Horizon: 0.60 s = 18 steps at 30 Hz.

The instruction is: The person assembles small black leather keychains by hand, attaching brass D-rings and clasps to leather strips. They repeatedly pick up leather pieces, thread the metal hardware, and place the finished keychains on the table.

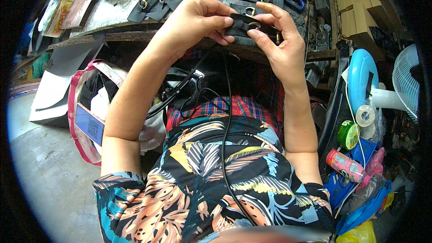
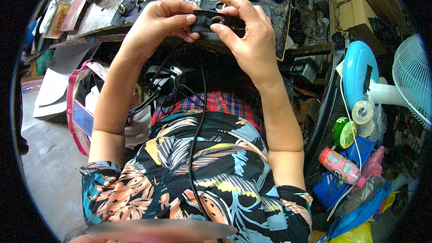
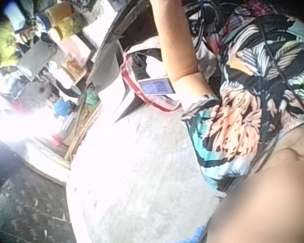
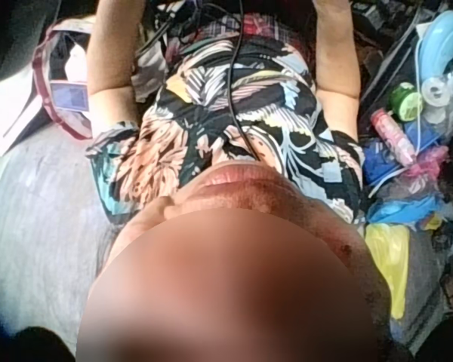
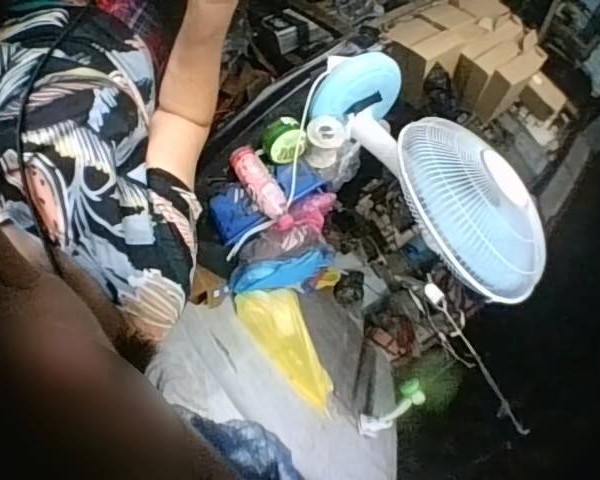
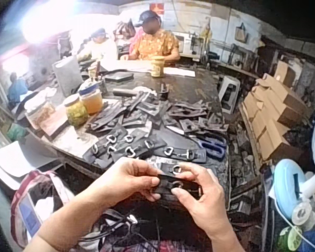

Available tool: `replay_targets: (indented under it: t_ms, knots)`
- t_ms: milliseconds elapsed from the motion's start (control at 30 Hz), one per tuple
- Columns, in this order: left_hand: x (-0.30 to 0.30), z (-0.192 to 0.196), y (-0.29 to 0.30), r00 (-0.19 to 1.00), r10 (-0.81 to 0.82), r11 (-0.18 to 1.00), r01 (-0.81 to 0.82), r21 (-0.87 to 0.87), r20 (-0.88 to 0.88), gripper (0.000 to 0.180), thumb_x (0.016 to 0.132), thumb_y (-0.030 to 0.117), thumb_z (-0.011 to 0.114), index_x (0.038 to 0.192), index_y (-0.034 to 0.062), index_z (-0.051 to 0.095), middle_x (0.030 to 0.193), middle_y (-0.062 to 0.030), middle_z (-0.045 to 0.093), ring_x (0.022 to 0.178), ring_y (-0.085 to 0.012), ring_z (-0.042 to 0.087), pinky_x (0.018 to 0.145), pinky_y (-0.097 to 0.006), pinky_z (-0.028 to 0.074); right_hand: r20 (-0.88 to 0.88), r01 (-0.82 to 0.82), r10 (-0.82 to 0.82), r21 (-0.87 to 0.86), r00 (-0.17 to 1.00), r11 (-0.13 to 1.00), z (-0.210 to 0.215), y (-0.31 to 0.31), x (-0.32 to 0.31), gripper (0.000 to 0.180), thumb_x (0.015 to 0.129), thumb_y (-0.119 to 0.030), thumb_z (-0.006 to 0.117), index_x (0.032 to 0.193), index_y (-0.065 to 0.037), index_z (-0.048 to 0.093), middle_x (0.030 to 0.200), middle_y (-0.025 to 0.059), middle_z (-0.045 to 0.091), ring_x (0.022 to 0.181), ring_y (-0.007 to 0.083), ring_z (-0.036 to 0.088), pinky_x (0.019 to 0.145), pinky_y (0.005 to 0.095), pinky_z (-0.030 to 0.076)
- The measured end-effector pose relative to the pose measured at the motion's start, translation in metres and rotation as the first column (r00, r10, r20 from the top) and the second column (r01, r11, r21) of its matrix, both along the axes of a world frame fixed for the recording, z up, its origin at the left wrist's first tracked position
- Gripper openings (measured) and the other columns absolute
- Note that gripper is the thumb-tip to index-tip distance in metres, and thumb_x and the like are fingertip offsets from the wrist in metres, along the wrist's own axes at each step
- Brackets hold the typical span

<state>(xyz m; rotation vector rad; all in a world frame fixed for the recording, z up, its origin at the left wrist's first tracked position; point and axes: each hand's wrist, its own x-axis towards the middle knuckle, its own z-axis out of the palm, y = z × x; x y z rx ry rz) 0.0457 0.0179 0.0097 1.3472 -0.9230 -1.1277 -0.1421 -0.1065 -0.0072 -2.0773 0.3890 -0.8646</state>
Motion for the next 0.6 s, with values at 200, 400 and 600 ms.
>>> replay_targets:
  t_ms: [200,400,600]
  knots:
    - [-0.005,0.006,-0.001,0.992,-0.014,1.000,0.017,0.023,-0.127,0.023,0.096,0.012,0.068,0.113,-0.0025,0.066,0.091,-0.0048,0.069,0.073,-0.0147,0.072,0.069,-0.027,0.061,0.066,-0.133,0.122,0.198,0.990,0.971,0.013,-0.001,-0.003,0.052,0.088,-0.001,0.072,0.137,-0.005,0.056,0.103,0.0053,0.069,0.095,0.0095,0.064,0.090,0.0241,0.049]
    - [-0.012,0.014,0.003,0.998,-0.047,0.999,0.047,-0.008,-0.052,0.024,0.096,0.012,0.067,0.114,-0.0030,0.066,0.091,-0.0063,0.070,0.073,-0.0153,0.072,0.069,-0.028,0.062,0.066,-0.163,0.149,0.347,0.987,0.924,0.019,0.008,-0.005,0.053,0.086,0.000,0.072,0.136,-0.005,0.055,0.103,0.0074,0.069,0.096,0.0098,0.064,0.088,0.0237,0.049]
    - [-0.014,0.019,0.009,0.970,-0.138,0.989,0.124,-0.077,-0.200,0.025,0.096,0.012,0.067,0.115,-0.0042,0.067,0.090,-0.0093,0.072,0.076,-0.0160,0.072,0.072,-0.029,0.062,0.142,-0.165,0.117,0.402,0.983,0.901,0.019,0.012,-0.010,0.051,0.083,0.004,0.070,0.131,-0.006,0.055,0.100,0.0076,0.070,0.094,0.0109,0.066,0.088,0.0255,0.050]
